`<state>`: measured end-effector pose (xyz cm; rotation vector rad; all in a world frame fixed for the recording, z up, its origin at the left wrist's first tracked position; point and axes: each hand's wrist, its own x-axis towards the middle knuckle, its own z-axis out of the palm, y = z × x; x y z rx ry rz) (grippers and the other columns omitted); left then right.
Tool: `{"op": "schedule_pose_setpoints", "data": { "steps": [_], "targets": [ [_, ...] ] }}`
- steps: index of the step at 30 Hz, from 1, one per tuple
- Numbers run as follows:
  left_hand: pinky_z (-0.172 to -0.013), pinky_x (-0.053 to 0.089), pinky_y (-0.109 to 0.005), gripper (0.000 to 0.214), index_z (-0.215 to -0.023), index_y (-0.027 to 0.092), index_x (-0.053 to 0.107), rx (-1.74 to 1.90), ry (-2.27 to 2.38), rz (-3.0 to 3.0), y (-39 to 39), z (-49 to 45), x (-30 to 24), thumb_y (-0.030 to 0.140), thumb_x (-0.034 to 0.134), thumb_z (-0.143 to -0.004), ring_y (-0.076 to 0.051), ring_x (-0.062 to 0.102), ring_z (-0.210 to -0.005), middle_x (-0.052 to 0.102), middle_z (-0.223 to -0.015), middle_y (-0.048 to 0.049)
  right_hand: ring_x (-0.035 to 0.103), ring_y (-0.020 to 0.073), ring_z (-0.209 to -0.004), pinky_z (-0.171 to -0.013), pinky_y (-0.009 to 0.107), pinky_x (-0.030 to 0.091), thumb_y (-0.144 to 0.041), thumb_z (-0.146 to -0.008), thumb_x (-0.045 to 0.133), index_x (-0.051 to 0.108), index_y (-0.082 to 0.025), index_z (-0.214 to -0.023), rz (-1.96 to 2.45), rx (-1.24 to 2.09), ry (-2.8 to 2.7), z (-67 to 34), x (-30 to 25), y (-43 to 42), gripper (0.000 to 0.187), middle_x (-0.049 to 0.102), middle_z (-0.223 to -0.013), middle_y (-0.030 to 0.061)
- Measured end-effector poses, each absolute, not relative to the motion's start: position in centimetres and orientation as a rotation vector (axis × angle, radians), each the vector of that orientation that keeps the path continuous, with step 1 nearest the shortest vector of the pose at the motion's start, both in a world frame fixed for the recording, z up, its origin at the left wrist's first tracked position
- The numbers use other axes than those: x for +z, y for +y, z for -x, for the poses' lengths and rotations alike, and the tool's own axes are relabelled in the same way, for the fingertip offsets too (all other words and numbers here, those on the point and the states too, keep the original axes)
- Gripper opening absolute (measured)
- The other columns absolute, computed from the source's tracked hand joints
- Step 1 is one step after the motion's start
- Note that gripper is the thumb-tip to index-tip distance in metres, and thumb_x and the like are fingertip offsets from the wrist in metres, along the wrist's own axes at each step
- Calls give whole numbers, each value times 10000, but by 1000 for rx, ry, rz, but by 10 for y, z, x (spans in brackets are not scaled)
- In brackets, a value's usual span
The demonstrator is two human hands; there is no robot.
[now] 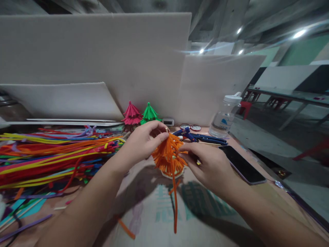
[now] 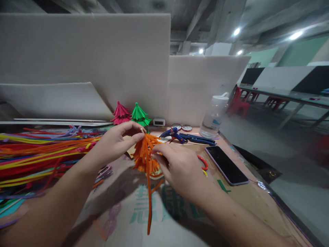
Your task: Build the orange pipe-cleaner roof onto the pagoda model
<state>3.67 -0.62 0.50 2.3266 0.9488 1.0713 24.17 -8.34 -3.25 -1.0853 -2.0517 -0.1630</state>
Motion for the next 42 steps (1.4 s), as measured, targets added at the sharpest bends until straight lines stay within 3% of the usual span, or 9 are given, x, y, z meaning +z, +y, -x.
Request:
{"op": "schedule_pose_setpoints", "data": {
  "steps": [5,15,28,38,42],
  "targets": [
    [-716,475,-227,105,-933,190,655,1083,959,-2339,-7,-40,4,281,608,-908,-132,635,-797,695,-872,14,700,209,-936,-808,326,515,-188,-954,584,619,-174,-1148,1013,-261,-2109,-239,-46,-75,198,743,-1089,71],
    [-693,467,-232,107,-915,185,646,1097,968,-2354,-11,-43,7,286,611,-906,-135,629,-770,692,-858,10,695,197,-776,-695,312,507,-156,-969,543,650,-164,-1026,961,-300,-2077,-236,-51,-71,122,751,-905,65],
    [-677,476,-251,129,-915,187,649,1069,991,-2355,-14,-46,7,306,600,-904,-153,628,-759,692,-847,-5,719,210,-885,-772,327,527,-204,-972,549,656,-178,-1088,1047,-258,-2041,-235,-53,-71,160,771,-1035,69],
    [-696,480,-256,140,-931,182,644,1066,955,-2309,-12,-43,7,309,592,-906,-154,629,-773,692,-865,-15,710,198,-843,-736,306,497,-171,-960,539,668,-153,-1092,1058,-216,-2059,-235,-44,-74,185,772,-996,69],
    [-718,487,-266,173,-924,169,636,1088,926,-2226,-6,-41,4,333,588,-902,-160,627,-792,688,-885,-32,645,156,-674,-626,269,429,-229,-949,556,701,-187,-881,1218,38,-2030,-237,-32,-78,166,741,-784,18]
  ]
}}
